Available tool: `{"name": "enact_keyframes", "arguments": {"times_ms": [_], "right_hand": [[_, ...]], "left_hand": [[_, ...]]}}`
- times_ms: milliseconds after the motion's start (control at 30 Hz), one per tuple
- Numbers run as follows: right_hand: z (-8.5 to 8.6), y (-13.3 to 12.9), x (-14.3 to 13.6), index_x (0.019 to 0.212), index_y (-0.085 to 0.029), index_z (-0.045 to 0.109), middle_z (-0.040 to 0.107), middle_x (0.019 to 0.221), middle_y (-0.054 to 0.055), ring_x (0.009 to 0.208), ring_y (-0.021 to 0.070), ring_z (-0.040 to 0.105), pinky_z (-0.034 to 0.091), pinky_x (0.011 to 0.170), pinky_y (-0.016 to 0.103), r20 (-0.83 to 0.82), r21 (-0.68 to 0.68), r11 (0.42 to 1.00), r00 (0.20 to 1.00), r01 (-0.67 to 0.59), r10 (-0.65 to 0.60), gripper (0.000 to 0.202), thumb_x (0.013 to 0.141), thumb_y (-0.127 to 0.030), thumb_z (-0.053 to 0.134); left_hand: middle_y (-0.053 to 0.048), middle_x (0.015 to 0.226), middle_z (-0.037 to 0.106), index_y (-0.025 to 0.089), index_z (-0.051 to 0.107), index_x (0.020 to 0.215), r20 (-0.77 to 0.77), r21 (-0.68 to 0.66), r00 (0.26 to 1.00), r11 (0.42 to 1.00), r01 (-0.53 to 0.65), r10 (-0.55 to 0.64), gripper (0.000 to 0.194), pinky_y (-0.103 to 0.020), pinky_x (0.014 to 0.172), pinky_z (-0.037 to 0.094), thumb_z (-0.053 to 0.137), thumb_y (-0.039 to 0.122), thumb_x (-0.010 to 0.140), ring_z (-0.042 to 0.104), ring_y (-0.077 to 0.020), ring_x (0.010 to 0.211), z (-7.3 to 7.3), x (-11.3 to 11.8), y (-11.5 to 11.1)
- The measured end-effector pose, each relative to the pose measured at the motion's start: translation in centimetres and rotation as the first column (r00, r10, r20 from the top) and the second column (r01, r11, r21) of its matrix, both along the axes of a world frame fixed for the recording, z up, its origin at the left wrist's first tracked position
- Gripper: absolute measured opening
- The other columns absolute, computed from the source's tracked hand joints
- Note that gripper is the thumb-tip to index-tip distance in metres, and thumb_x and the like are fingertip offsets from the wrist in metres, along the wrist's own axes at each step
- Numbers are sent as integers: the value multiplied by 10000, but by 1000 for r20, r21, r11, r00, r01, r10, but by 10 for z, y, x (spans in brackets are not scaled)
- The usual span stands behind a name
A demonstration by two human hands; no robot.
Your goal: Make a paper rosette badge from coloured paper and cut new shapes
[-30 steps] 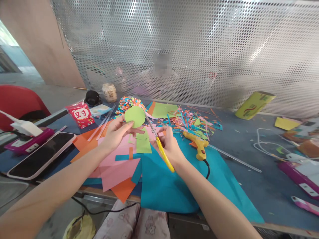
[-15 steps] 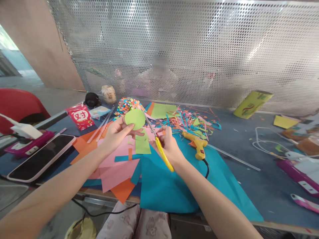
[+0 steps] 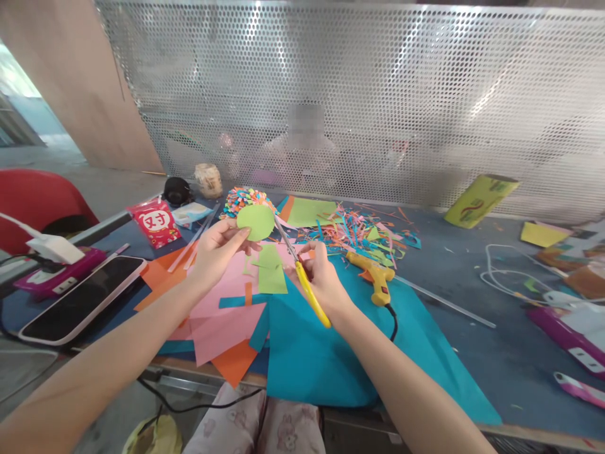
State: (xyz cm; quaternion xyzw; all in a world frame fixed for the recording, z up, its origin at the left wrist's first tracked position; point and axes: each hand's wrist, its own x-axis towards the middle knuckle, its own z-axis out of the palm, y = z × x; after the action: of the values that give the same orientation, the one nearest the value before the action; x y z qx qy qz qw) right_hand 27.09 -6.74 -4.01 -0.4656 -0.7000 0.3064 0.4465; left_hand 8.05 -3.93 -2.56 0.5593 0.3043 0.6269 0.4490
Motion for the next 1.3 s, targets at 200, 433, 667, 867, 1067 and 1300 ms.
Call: {"name": "enact_keyframes", "arguments": {"times_ms": [200, 433, 667, 867, 1067, 1300], "right_hand": [[0, 0, 0, 930, -236, 344, 421, 485, -102, 411, 81, 321, 253, 412, 196, 9, 12, 1000, 1000, 24, -24, 439, 727, -558, 563], [0, 2, 3, 939, -240, 343, 402, 457, -107, 391, 89, 320, 236, 399, 203, 35, -22, 1000, 999, 22, -21, 416, 738, -526, 568], [1, 0, 2, 938, -236, 347, 401, 450, -118, 399, 87, 315, 230, 412, 202, 23, -44, 999, 1000, 5, -4, 414, 728, -493, 594], [-3, 3, 3, 942, -237, 342, 393, 476, -119, 409, 83, 320, 221, 422, 206, 4, -28, 999, 1000, -22, 22, 388, 745, -468, 584], [-3, 6, 5, 937, -240, 336, 393, 469, -122, 402, 83, 318, 236, 412, 202, 14, -31, 999, 1000, -23, 23, 402, 727, -455, 603], [-1, 2, 6, 940, -243, 356, 362, 462, -122, 406, 86, 311, 214, 415, 199, 45, -66, 998, 999, -17, 20, 354, 749, -424, 594]], "left_hand": [[-31, 600, 662, 132, 560, 783, -33, 10, 999, 1000, 23, -22, 249, -240, 478, 461, 669, 350, 730, 650, -160, 535, -2, 1, 0], [-27, 588, 652, 128, 566, 769, -14, 0, 1000, 1000, -5, 5, 243, -240, 478, 463, 673, 340, 721, 651, -161, 534, -3, 0, 2], [-4, 592, 641, 139, 571, 777, 75, 13, 991, 994, -108, 107, 277, -233, 455, 468, 722, 339, 659, 637, -145, 505, -3, -2, 7], [9, 550, 617, 137, 592, 764, 24, 43, 995, 994, -99, 98, 252, -232, 453, 472, 714, 338, 675, 596, -117, 467, -4, -2, 7], [19, 533, 593, 136, 592, 730, 6, 38, 996, 995, -90, 90, 252, -228, 454, 469, 718, 347, 674, 581, -108, 460, -4, -1, 6], [-10, 639, 656, 137, 619, 795, 39, 28, 988, 988, -151, 150, 253, -231, 452, 485, 725, 323, 660, 573, -96, 457, -5, -4, 10]]}}
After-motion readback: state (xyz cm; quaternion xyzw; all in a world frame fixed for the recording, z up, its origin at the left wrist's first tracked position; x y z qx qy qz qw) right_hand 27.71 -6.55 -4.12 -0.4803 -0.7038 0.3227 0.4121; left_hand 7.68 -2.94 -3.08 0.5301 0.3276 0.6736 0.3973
